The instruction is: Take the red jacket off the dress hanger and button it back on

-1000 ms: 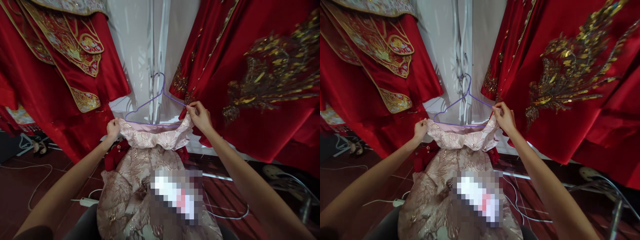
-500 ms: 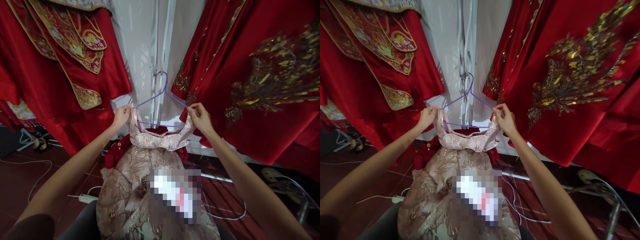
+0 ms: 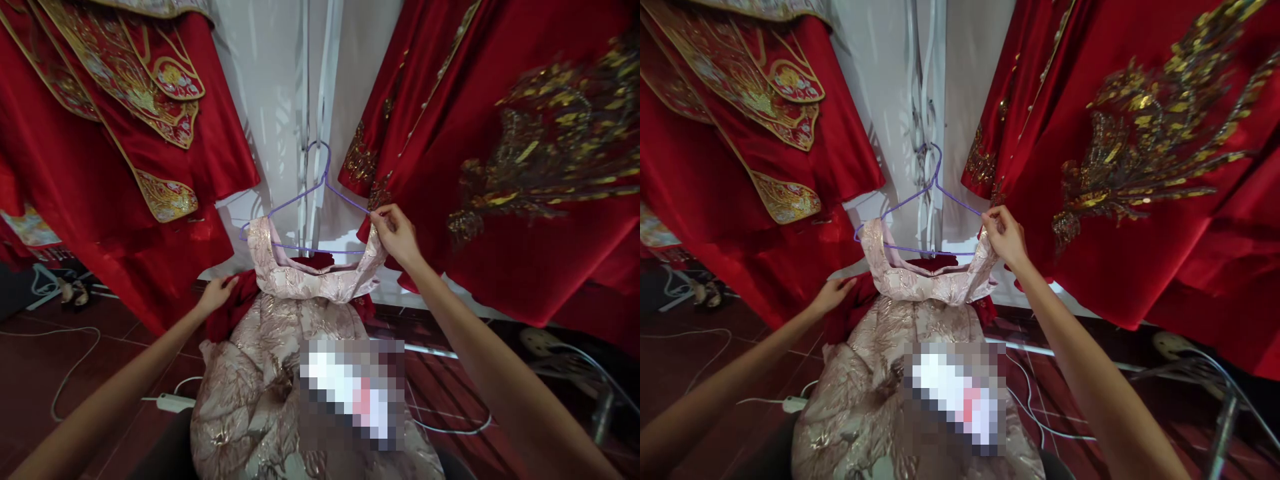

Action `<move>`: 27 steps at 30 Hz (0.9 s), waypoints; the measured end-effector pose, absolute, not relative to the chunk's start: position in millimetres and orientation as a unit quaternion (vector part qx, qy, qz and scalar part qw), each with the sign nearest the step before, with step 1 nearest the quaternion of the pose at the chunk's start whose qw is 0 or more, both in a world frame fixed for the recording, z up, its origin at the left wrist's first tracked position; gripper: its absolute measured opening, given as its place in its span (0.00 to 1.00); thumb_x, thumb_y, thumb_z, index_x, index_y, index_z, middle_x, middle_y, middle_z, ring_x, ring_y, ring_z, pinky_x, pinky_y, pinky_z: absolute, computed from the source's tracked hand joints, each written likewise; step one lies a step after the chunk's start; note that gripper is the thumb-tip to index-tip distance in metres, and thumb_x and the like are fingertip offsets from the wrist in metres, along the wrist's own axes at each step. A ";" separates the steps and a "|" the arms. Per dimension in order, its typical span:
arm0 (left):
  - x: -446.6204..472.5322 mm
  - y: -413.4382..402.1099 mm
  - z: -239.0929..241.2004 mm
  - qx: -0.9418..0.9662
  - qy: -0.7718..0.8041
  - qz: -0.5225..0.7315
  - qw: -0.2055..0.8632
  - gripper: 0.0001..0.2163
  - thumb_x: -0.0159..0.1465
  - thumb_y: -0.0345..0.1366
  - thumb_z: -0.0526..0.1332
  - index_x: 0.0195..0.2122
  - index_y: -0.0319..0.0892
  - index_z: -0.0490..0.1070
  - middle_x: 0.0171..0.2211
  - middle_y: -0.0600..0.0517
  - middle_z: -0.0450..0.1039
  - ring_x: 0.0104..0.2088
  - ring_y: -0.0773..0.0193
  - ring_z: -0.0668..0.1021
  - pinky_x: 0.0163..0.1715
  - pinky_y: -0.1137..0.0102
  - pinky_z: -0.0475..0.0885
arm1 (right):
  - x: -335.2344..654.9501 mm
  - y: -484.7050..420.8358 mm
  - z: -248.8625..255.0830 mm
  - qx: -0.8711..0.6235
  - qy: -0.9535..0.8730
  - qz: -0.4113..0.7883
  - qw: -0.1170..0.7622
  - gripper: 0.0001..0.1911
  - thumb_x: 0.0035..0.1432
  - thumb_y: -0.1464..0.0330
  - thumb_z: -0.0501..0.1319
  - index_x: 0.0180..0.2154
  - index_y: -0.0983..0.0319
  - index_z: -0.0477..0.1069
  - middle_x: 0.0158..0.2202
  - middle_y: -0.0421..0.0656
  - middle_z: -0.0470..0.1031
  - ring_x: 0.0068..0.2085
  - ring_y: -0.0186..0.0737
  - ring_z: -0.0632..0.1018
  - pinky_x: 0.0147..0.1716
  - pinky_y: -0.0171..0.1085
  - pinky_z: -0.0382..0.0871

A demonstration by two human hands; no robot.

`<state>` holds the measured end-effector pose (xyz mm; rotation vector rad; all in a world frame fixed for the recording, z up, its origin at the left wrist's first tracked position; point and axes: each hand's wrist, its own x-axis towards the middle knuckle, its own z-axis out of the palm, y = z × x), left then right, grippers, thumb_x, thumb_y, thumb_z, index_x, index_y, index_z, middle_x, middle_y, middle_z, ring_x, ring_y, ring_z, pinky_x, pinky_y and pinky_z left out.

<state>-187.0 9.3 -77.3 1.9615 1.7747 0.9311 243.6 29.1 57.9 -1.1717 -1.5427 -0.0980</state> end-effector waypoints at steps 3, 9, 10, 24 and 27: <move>-197.7 36.9 -32.4 0.686 0.627 0.351 0.117 0.17 0.59 0.49 0.50 0.29 0.41 0.69 0.30 0.48 0.75 0.33 0.57 0.75 0.37 0.67 0.68 | 242.7 29.2 58.6 -0.492 -0.656 -0.020 0.572 0.16 0.56 0.54 0.54 0.32 0.60 0.68 0.24 0.37 0.67 0.25 0.33 0.65 0.25 0.32 0.57; -143.7 60.0 94.1 0.657 0.634 0.398 -0.092 0.14 0.61 0.45 0.50 0.31 0.40 0.68 0.29 0.46 0.72 0.32 0.56 0.74 0.35 0.67 0.65 | 227.9 -0.5 70.2 -0.543 -0.626 -0.053 0.558 0.17 0.58 0.53 0.53 0.33 0.60 0.67 0.24 0.38 0.68 0.25 0.34 0.67 0.28 0.34 0.58; -127.7 56.1 110.5 0.653 0.623 0.415 -0.112 0.14 0.62 0.45 0.50 0.31 0.40 0.67 0.28 0.46 0.71 0.32 0.57 0.74 0.35 0.67 0.65 | 222.4 -7.4 72.0 -0.554 -0.617 -0.071 0.554 0.16 0.58 0.54 0.52 0.33 0.60 0.67 0.25 0.39 0.69 0.26 0.35 0.68 0.29 0.34 0.59; -63.3 49.5 111.7 0.784 0.449 0.428 -0.017 0.08 0.57 0.40 0.57 0.27 0.41 0.69 0.35 0.49 0.69 0.42 0.59 0.70 0.42 0.67 0.64 | 223.3 -0.8 105.6 -0.636 -0.679 0.014 0.367 0.26 0.54 0.49 0.54 0.18 0.63 0.66 0.17 0.41 0.66 0.22 0.36 0.68 0.28 0.37 0.61; -75.7 64.3 123.2 0.831 0.405 0.373 0.076 0.09 0.56 0.39 0.56 0.24 0.40 0.70 0.35 0.50 0.69 0.40 0.61 0.70 0.36 0.70 0.64 | 225.1 33.7 124.6 -0.593 -0.740 0.274 0.160 0.23 0.43 0.49 0.63 0.21 0.64 0.71 0.17 0.42 0.69 0.21 0.37 0.69 0.24 0.37 0.63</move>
